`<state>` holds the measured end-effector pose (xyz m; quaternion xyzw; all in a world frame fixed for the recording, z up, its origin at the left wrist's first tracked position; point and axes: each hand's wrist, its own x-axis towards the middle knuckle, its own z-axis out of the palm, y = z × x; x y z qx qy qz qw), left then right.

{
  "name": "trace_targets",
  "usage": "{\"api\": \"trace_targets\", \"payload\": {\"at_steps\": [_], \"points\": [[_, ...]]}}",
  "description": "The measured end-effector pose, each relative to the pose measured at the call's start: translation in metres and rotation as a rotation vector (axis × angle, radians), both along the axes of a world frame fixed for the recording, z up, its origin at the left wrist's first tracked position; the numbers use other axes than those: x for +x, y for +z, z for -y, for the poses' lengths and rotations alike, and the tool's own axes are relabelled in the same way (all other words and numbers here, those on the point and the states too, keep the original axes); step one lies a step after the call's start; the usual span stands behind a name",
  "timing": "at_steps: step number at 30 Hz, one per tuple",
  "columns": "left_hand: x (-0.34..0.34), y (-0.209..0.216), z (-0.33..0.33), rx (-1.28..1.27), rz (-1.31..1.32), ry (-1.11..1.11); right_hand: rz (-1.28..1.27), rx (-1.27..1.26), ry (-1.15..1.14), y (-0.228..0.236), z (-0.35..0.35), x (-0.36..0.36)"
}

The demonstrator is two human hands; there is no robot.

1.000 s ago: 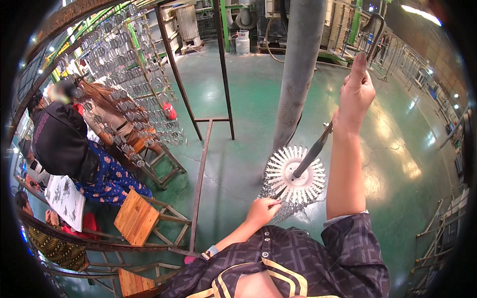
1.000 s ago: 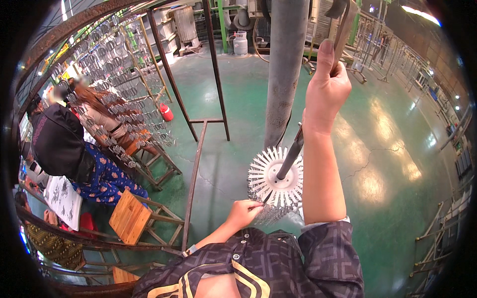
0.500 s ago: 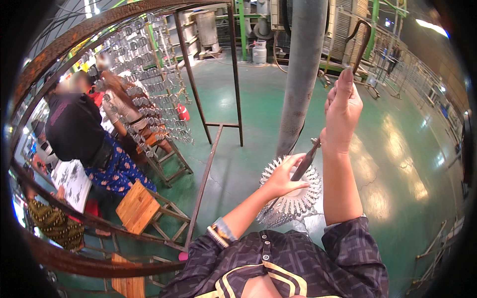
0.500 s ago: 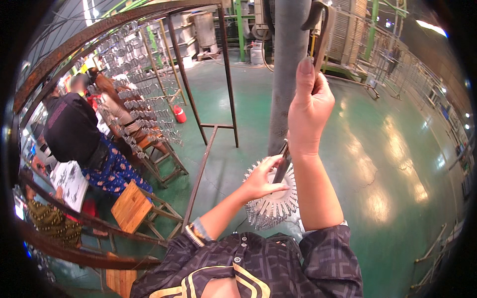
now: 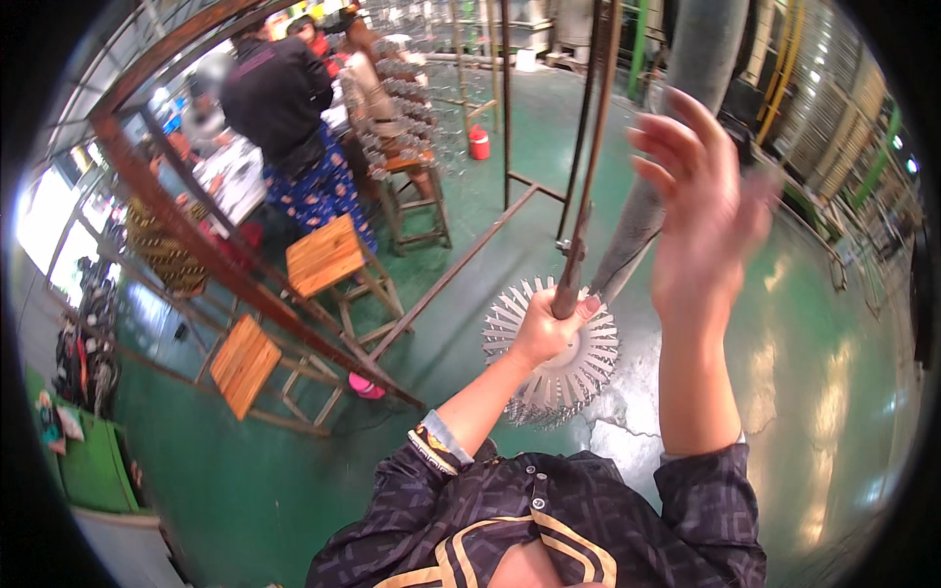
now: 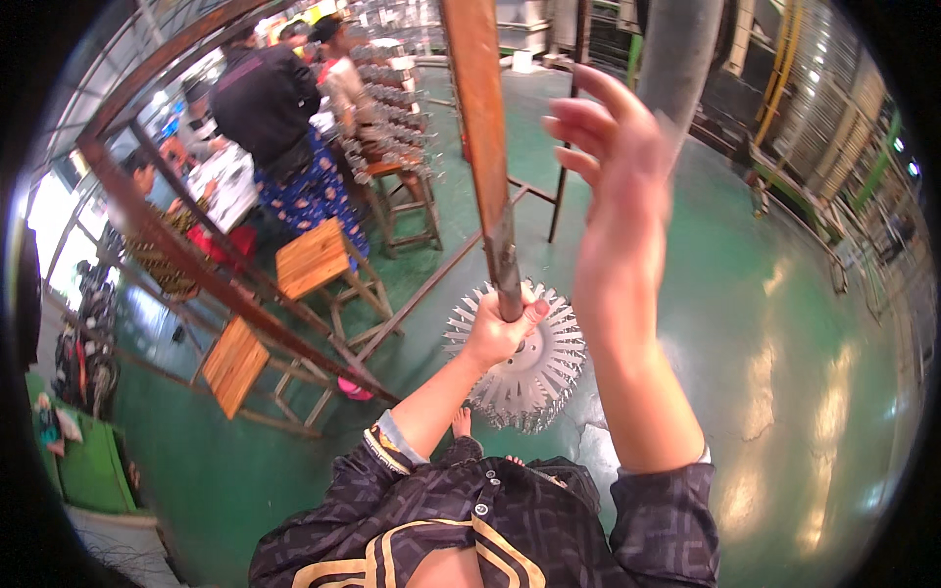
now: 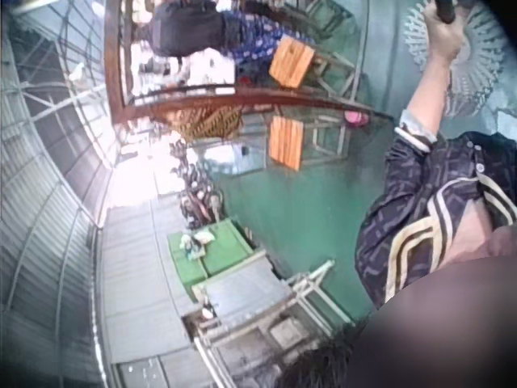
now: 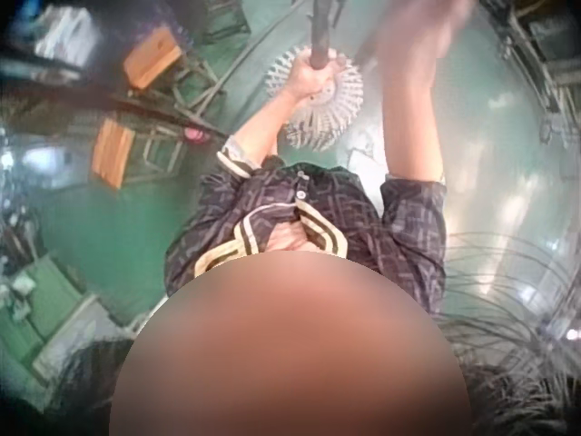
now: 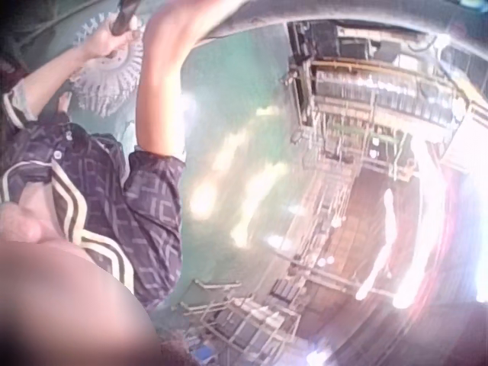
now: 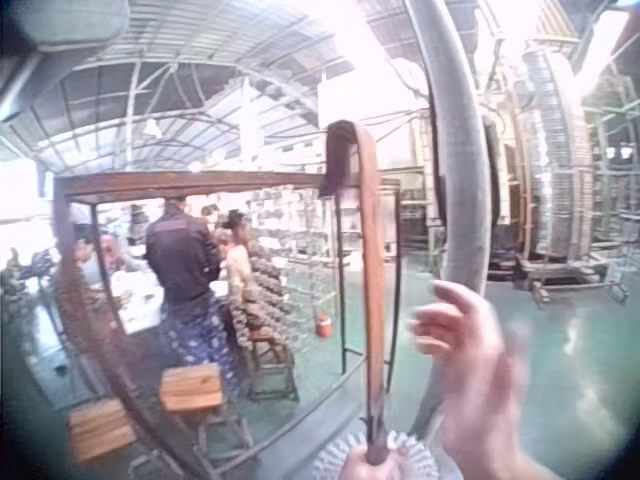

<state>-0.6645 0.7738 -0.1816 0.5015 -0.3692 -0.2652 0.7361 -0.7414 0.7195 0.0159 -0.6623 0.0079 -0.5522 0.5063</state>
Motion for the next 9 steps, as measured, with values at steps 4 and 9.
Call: {"api": "trace_targets", "payload": {"at_steps": [4,9], "points": [[-0.008,0.028,-0.057,-0.038,-0.011,0.111,0.484,0.068,0.375,-0.014,-0.061,-0.068],[-0.021,0.029,-0.142,-0.036,0.081,0.349,0.526,0.317,1.465,-0.071,-0.06,-0.128]]}}
